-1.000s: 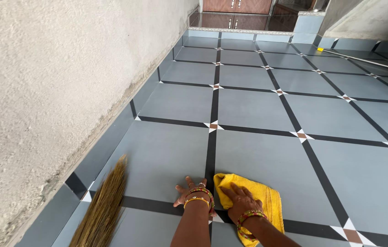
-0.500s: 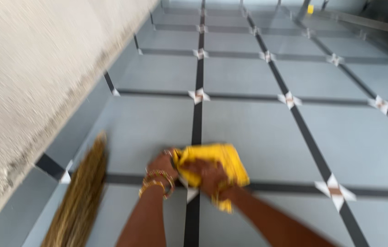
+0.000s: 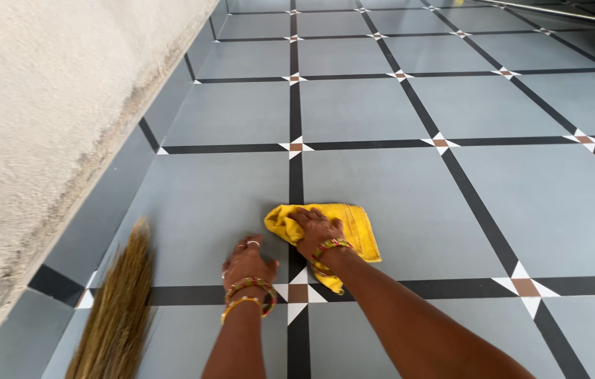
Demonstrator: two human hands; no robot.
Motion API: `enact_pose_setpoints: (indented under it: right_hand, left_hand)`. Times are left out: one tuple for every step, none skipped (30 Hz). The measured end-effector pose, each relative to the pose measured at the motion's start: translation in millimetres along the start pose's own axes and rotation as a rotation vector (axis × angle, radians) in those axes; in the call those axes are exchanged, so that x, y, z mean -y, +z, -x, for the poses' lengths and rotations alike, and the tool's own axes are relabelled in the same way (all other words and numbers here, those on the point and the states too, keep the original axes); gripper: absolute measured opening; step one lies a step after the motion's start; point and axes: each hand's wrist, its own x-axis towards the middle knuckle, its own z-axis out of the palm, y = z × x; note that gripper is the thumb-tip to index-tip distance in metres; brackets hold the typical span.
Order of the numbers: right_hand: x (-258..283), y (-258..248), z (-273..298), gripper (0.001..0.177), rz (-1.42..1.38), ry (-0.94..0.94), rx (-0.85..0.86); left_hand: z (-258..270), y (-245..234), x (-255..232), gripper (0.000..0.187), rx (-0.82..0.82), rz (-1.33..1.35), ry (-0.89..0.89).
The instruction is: The person sweeps the floor with a broom and then wipes the tiles by hand using a yellow cloth.
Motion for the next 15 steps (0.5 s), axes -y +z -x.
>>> enact_pose_setpoints:
  right_hand:
    - [3,1,-7,0.063,0.021,-0.001,0.021]
    - [7,2,-13,0.059,0.041,-0.001,0.041]
    - [11,8,-12,0.067,0.171,-0.106,0.035]
    - [15,13,-8,0.076,0.301,-0.209,0.029]
    - [17,20,-2,0.071,0.268,-0.266,0.077]
    - [17,25,6,0.066,0.233,-0.322,0.124]
    - [10,24,9,0.067,0.245,-0.398,0.093]
    - [3,23,12,0.067,0.256,-0.474,0.061]
    - [0,24,14,0.067,0.263,-0.557,0.029]
    - [-6,20,9,0.068,0.283,-0.493,0.036]
    - [-13,10,-3,0.069,0.303,-0.427,0.042]
    - [-21,2,-12,0.07,0.322,-0.361,0.047]
    - [-31,-5,-18,0.069,0.271,-0.258,0.049]
    - [-41,-13,-22,0.068,0.219,-0.154,0.049]
    - [-48,-18,-26,0.067,0.166,-0.053,0.043]
  left_hand:
    - [-6,2,3,0.071,0.011,0.003,0.006]
    - [-10,4,7,0.073,-0.005,0.015,0.01]
    - [-18,6,12,0.074,-0.025,0.031,0.018]
    - [-28,8,15,0.075,-0.045,0.046,0.027]
    - [-34,11,21,0.079,-0.089,0.066,0.022]
    - [-40,13,26,0.083,-0.133,0.086,0.018]
    - [-46,18,24,0.086,-0.178,0.113,0.016]
    - [-49,21,22,0.086,-0.159,0.095,-0.014]
    - [-48,22,25,0.085,-0.144,0.072,-0.05]
    - [-44,22,25,0.085,-0.13,0.049,-0.086]
    - [-41,21,23,0.087,-0.127,0.051,-0.093]
    - [-39,18,19,0.09,-0.123,0.052,-0.101]
    - [-35,16,12,0.093,-0.118,0.056,-0.106]
    - [-29,15,5,0.098,-0.098,0.064,-0.113]
    - [-25,11,-1,0.102,-0.084,0.07,-0.119]
